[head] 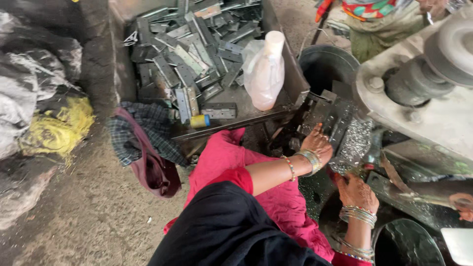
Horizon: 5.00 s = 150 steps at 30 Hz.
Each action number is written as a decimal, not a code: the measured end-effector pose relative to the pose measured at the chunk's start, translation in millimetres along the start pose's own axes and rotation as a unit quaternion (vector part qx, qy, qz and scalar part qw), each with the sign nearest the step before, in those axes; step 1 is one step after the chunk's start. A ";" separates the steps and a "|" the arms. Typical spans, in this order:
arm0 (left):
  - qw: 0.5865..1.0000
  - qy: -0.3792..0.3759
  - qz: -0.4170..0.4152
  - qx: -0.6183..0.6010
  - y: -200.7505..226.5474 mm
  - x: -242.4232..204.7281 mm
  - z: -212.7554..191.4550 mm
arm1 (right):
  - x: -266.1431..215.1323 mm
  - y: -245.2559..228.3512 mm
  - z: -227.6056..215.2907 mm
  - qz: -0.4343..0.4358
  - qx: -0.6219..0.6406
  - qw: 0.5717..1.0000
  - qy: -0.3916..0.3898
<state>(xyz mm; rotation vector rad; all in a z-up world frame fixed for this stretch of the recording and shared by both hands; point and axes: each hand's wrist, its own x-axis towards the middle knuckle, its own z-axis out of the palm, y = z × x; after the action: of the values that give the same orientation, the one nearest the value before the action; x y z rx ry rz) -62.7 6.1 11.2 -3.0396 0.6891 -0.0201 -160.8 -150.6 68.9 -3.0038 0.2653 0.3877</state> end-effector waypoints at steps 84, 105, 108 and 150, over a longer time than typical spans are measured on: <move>0.898 0.045 -0.389 -0.198 -290.9 -113.8 44.8 | -4.3 1.6 13.2 -0.012 -0.006 0.948 0.319; 0.937 0.030 -0.333 -0.100 -315.0 -143.3 61.7 | -3.9 2.8 13.6 -0.012 -0.002 0.953 0.304; 0.926 0.147 -0.332 -0.103 -302.8 -166.0 52.9 | -6.0 1.5 15.1 -0.014 0.001 0.952 0.306; 0.988 0.152 0.015 -0.007 14.0 -70.2 10.2 | -23.2 -14.0 -12.1 -0.012 0.078 0.957 0.278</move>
<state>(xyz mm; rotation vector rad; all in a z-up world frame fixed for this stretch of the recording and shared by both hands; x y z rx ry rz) -131.9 24.0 0.1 -3.0700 0.7520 -0.4875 -177.4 -134.7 87.7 -2.8831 0.2832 -0.4708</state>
